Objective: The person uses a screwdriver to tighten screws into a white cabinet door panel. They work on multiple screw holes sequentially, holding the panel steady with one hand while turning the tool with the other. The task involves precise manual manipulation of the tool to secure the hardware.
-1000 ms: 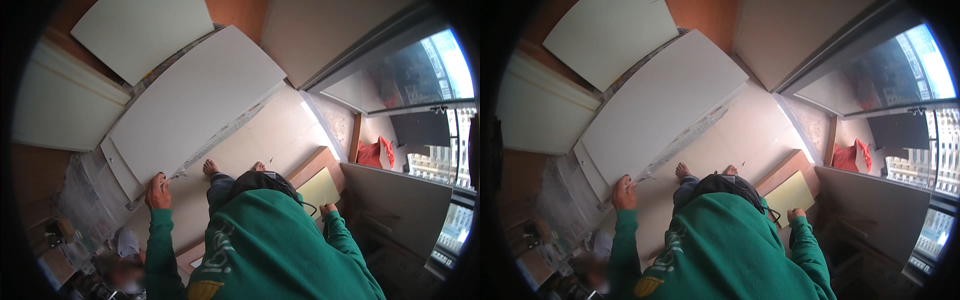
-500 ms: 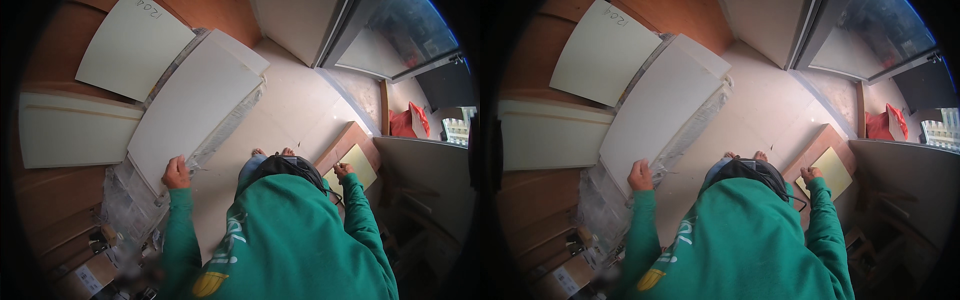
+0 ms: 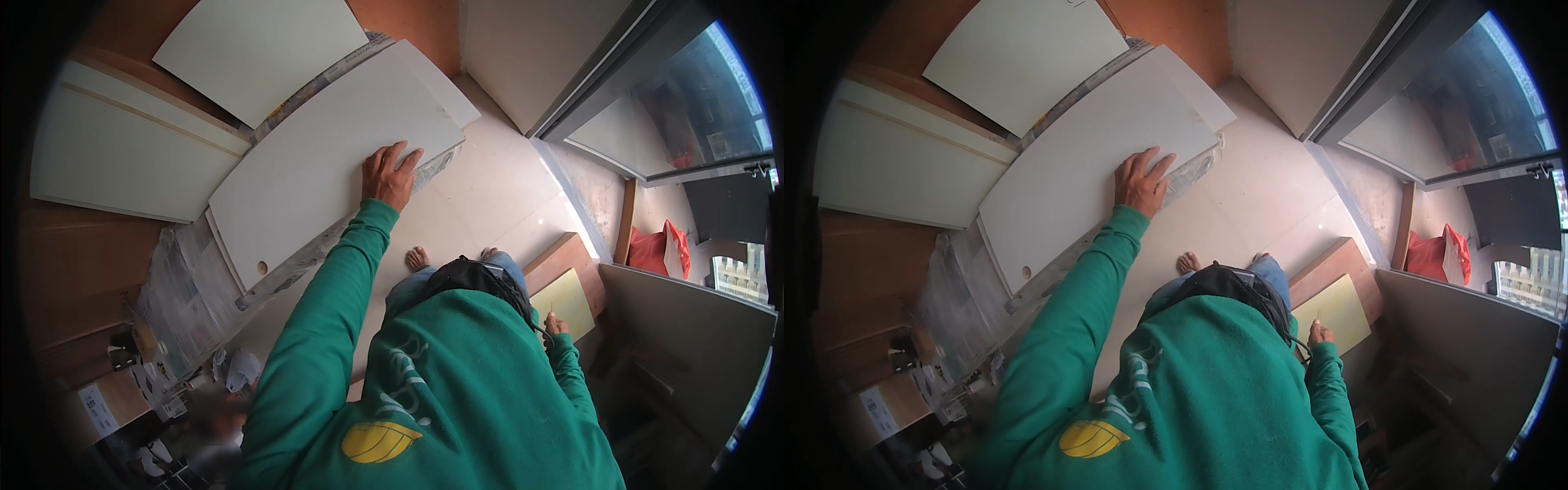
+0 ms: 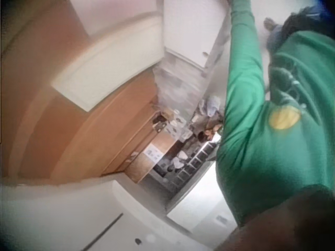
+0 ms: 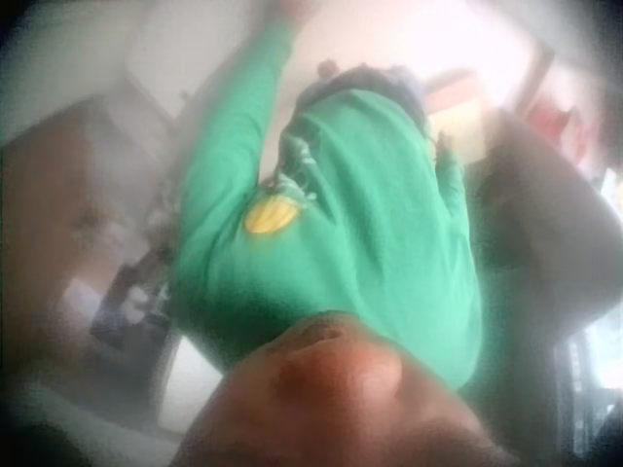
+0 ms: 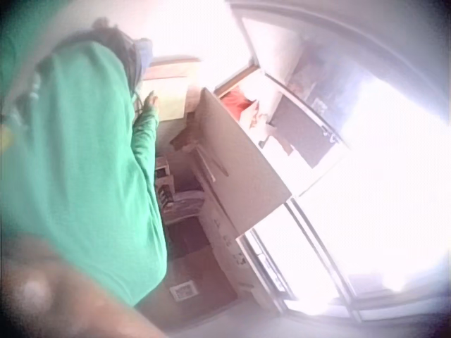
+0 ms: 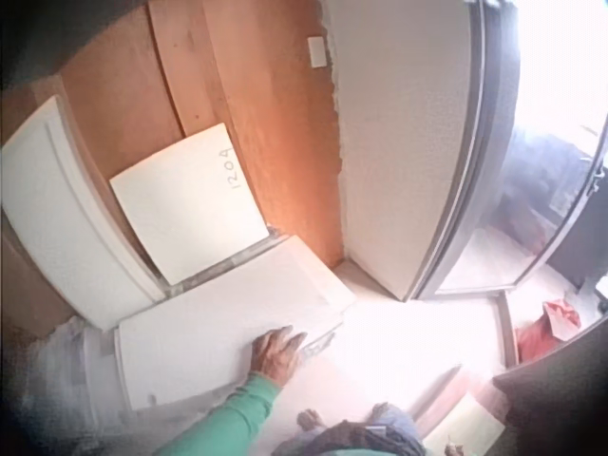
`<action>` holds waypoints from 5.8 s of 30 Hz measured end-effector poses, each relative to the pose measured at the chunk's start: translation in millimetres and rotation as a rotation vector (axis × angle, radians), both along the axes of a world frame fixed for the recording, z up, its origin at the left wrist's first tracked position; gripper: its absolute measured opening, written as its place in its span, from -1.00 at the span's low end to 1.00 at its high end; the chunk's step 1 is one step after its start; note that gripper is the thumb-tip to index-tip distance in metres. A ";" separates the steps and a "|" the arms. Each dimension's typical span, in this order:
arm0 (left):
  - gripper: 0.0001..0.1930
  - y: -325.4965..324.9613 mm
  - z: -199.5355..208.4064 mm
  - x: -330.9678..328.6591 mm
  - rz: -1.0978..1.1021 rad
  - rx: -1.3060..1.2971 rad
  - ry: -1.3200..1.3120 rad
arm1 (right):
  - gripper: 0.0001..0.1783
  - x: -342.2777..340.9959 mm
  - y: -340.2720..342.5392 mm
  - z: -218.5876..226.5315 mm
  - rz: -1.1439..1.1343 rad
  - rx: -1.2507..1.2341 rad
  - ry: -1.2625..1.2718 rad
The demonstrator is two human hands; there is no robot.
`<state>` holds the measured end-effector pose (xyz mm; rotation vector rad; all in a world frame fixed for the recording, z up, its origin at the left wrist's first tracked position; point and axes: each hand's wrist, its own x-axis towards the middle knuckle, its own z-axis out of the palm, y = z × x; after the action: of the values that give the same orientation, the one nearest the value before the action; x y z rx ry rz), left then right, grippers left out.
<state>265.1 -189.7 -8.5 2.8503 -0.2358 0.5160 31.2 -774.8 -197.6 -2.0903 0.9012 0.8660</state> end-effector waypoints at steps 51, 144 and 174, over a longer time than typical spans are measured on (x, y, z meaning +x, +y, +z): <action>-0.61 -83.3 10.0 16.0 0.846 -2.212 0.045 | -0.68 397.3 414.2 264.9 1.870 -0.138 -0.557; -0.39 -68.8 4.3 7.3 0.458 -2.309 0.542 | -0.70 392.7 404.0 304.8 1.714 -0.058 -0.364; -0.53 -173.6 1.6 57.4 0.945 -2.147 -0.474 | -0.64 484.1 436.2 273.3 2.434 0.271 -0.300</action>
<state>322.4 -363.3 -6.9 0.5519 0.9822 0.7673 515.3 -338.6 75.7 -1.9510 -2.3378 1.2388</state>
